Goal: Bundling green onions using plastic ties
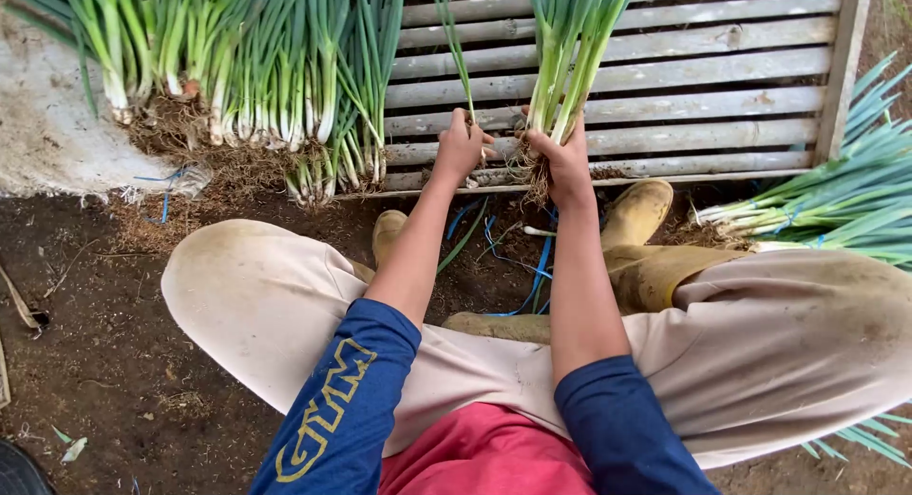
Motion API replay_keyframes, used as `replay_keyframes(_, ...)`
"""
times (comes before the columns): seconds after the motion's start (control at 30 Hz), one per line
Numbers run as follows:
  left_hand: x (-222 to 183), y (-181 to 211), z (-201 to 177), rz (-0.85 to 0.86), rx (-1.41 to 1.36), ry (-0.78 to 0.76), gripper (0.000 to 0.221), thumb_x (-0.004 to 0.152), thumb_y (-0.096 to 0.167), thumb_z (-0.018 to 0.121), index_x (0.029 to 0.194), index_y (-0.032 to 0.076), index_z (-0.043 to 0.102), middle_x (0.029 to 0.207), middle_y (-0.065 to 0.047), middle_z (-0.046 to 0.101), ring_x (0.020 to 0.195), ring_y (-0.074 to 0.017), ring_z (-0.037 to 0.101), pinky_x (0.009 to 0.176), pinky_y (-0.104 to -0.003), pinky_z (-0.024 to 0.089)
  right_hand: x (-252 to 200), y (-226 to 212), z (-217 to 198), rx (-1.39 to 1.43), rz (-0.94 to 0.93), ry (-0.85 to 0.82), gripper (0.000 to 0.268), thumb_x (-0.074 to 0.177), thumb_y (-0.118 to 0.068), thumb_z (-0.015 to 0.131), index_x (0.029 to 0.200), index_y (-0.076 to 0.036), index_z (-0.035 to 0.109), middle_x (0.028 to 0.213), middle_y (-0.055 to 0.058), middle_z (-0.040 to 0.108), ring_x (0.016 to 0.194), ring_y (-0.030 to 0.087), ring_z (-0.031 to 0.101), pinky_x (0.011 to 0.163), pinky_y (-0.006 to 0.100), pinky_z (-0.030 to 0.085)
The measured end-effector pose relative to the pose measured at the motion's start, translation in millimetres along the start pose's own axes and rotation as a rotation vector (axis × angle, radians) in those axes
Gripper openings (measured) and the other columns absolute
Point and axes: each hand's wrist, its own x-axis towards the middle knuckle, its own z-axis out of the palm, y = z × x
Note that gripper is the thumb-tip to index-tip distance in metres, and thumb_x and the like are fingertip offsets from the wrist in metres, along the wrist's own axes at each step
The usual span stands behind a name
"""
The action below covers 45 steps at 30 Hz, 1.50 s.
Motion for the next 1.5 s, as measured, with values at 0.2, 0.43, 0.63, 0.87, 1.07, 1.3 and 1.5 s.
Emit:
replay_keyframes(0.2, 6, -51, 48, -0.189, 0.124, -0.112, 0.025, 0.103, 0.023, 0.05, 0.118, 0.004, 0.054, 0.105, -0.023, 0.071, 0.082, -0.0271, 0.077, 0.068, -0.04, 0.067, 14, 109, -74, -0.016, 0.259, 0.175, 0.07, 0.088, -0.012, 0.086, 0.147, -0.008, 0.047, 0.117, 0.012, 0.068, 0.089, 0.019, 0.069, 0.084, 0.035, 0.058)
replay_keyframes(0.43, 12, -75, 71, -0.368, 0.06, 0.007, 0.03, 0.101, 0.028, 0.053, 0.119, 0.005, 0.058, 0.116, -0.027, 0.067, 0.095, -0.0338, 0.075, 0.071, -0.039, 0.07, -1, 132, -85, 0.014, 0.288, 0.275, 0.062, 0.095, -0.012, 0.081, 0.149, -0.007, 0.05, 0.134, 0.018, 0.064, 0.119, 0.031, 0.065, 0.105, 0.05, 0.049)
replay_keyframes(0.63, 13, -65, 78, -0.274, 0.183, -0.076, 0.029, 0.106, 0.029, 0.05, 0.122, 0.006, 0.058, 0.114, -0.023, 0.073, 0.107, -0.0353, 0.072, 0.085, -0.048, 0.062, -4, 126, -85, -0.127, 0.253, 0.283, 0.062, 0.109, -0.023, 0.066, 0.155, 0.004, 0.035, 0.15, 0.029, 0.047, 0.141, 0.043, 0.047, 0.118, 0.06, 0.035)
replay_keyframes(0.87, 32, -91, 85, -0.319, 0.165, -0.218, 0.063, 0.103, 0.057, 0.057, 0.144, 0.01, 0.05, 0.137, -0.021, 0.063, 0.13, -0.0371, 0.06, 0.11, -0.057, 0.048, -2, 127, -91, -0.134, 0.191, 0.251, 0.044, 0.11, -0.013, 0.058, 0.147, 0.007, 0.047, 0.132, 0.027, 0.061, 0.122, 0.032, 0.059, 0.102, 0.051, 0.051)
replay_keyframes(1.07, 6, -34, 81, -0.331, 0.125, -0.325, 0.072, 0.107, 0.053, 0.052, 0.156, 0.001, 0.04, 0.154, -0.024, 0.048, 0.146, -0.0407, 0.042, 0.12, -0.058, 0.035, 8, 128, -99, -0.173, 0.223, 0.292, 0.04, 0.112, -0.013, 0.051, 0.147, 0.005, 0.047, 0.127, 0.024, 0.066, 0.113, 0.028, 0.066, 0.095, 0.046, 0.057)
replay_keyframes(1.3, -10, -12, 77, -0.295, 0.241, -0.341, 0.061, 0.108, 0.04, 0.041, 0.155, 0.001, 0.041, 0.15, -0.027, 0.052, 0.142, -0.0449, 0.046, 0.118, -0.062, 0.039, 9, 111, -91, -0.173, 0.263, 0.327, 0.04, 0.114, -0.014, 0.042, 0.148, 0.005, 0.045, 0.127, 0.023, 0.067, 0.124, 0.032, 0.064, 0.108, 0.052, 0.05)
replay_keyframes(1.5, 3, -58, 94, -0.278, 0.234, -0.361, 0.058, 0.112, 0.032, 0.038, 0.158, -0.002, 0.033, 0.156, -0.03, 0.042, 0.149, -0.0512, 0.031, 0.12, -0.068, 0.028, 6, 104, -78, -0.212, 0.281, 0.342, 0.046, 0.115, -0.02, 0.042, 0.151, 0.007, 0.039, 0.145, 0.031, 0.054, 0.141, 0.044, 0.048, 0.118, 0.06, 0.037)
